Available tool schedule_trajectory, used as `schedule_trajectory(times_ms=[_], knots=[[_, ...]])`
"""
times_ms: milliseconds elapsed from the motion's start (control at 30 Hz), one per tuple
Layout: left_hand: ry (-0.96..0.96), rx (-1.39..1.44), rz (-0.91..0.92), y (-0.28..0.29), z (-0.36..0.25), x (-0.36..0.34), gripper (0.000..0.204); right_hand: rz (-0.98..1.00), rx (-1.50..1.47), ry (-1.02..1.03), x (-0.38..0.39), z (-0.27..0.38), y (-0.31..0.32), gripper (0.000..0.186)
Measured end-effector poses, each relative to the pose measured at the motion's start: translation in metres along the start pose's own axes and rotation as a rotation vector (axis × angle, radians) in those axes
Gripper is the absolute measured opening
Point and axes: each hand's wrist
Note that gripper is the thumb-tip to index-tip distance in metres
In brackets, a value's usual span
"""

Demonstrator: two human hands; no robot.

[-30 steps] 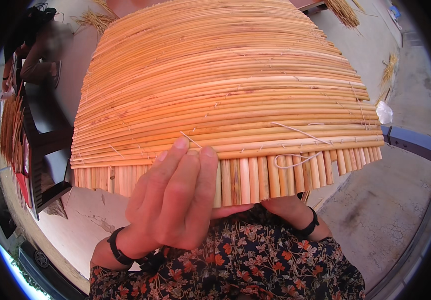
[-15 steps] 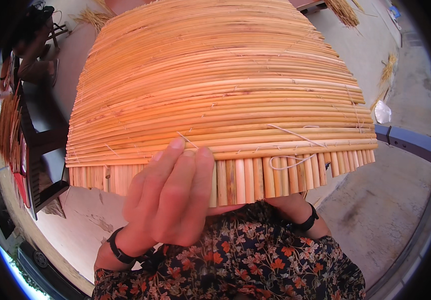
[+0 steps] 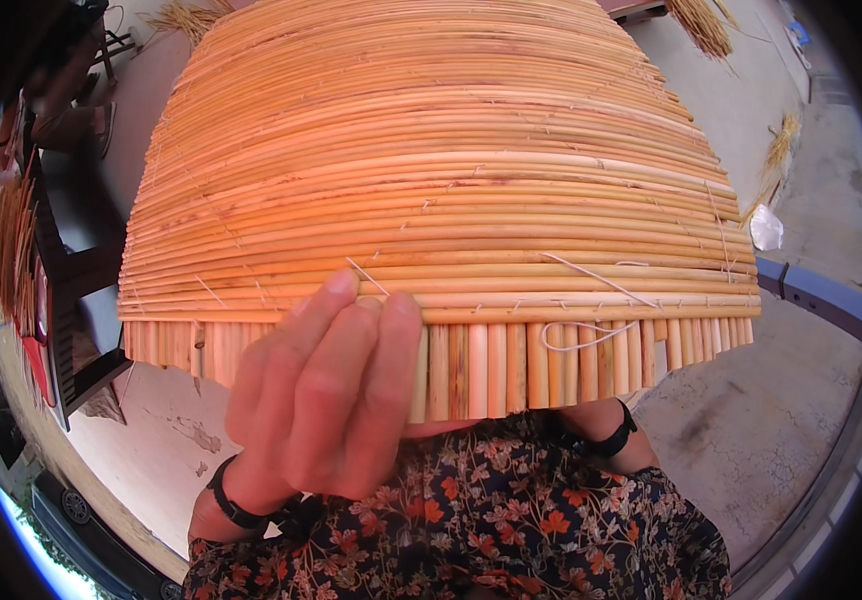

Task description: The person weaves a large, semi-circular bamboo mat by hand, using a needle and white thread to stitch the bamboo strips together. They repeatedly pull the thread through the strips to secure them, working on the edge of the mat.

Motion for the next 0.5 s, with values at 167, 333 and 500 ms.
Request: schedule_trajectory(times_ms=[167,333,500], knots=[[-0.026,-0.031,0.025,0.006,0.002,-0.010,0.047,-0.031,0.003,0.061,-0.007,0.006,0.004,0.027],[-0.031,-0.070,-0.056,0.024,0.009,-0.027,0.057,0.008,-0.347,-0.021,-0.032,0.045,0.016,0.022],[0.077,0.005,-0.304,0.050,0.050,-0.074,0.038,0.048,-0.945,-0.296,-0.040,0.058,0.019,0.016]])
Point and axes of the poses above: each hand's wrist, its own x-axis away from the middle knuckle, its own y-axis out of the back of the hand, z = x × y, and after that the axes turned 1 degree about x, right-handed
